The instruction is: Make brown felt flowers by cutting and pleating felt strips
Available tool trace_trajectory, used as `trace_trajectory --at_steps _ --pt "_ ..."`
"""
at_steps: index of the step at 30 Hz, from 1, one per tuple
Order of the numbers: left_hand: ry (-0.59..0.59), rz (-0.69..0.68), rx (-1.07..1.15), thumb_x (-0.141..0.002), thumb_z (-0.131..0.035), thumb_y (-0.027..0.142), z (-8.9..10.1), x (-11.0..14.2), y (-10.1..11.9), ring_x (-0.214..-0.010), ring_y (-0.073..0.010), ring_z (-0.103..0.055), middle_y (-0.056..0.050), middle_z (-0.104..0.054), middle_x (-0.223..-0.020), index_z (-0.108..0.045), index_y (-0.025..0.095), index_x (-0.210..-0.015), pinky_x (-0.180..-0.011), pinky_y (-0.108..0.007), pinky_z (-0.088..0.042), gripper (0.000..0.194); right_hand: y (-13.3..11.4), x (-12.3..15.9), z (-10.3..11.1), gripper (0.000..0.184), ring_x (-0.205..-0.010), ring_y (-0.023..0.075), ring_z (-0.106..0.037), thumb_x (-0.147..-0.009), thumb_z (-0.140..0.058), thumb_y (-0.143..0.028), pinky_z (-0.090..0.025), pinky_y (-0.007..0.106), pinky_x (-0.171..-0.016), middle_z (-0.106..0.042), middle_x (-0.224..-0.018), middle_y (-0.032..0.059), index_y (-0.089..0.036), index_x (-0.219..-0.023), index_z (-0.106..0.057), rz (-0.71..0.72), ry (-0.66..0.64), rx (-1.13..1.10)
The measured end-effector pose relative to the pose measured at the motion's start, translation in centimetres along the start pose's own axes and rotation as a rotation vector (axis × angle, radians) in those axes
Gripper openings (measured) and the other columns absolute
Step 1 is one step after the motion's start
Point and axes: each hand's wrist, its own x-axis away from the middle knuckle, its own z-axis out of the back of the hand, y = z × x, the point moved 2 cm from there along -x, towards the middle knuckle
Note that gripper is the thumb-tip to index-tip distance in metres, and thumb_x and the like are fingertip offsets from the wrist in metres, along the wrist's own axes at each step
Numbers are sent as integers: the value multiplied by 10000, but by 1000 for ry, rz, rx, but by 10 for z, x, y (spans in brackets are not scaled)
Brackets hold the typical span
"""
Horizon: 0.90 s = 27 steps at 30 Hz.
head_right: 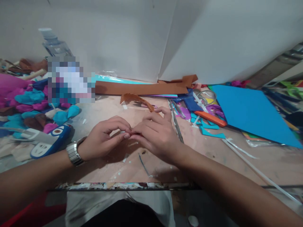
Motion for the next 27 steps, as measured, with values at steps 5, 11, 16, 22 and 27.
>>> trace_trajectory --at_steps 5,11,16,22,27 --pt "1 -9 11 -995 -684 267 0 1 0 -951 -189 -706 -62 -774 -991 -748 205 -1011 -912 -346 -555 91 1 0 0 116 -844 193 -697 -965 -783 -298 -335 491 -1047 -795 -818 -46 -242 -908 -699 -1 -14 8" --pt "16 -14 12 -996 -686 262 0 2 -1 -957 -186 -702 -63 -767 -989 -740 198 -1009 -916 -348 -552 84 -1 -1 0 124 -822 186 -696 -965 -781 -282 -343 489 -1033 -785 -798 -46 -239 -892 -691 0 6 -11" --pt "19 -25 13 -991 -690 249 0 1 0 -965 -187 -696 -62 -767 -995 -733 202 -1008 -918 -353 -554 66 -2 -1 1 119 -823 186 -702 -972 -768 -278 -353 485 -1034 -789 -799 -41 -245 -885 -692 -12 -7 -6" --pt "32 -16 13 -983 -698 261 1 1 1 -969 -194 -704 -72 -772 -997 -742 207 -1004 -914 -361 -567 73 -2 -1 1 112 -826 193 -718 -970 -756 -250 -349 497 -1048 -787 -800 -40 -243 -879 -690 -9 -4 -2" --pt "23 -9 29 -974 -704 249 0 1 0 -984 -200 -708 -75 -772 -1016 -742 211 -1016 -918 -366 -575 68 -3 -1 0 112 -820 190 -719 -964 -754 -240 -352 495 -1050 -792 -801 -41 -245 -870 -692 -24 -11 4"
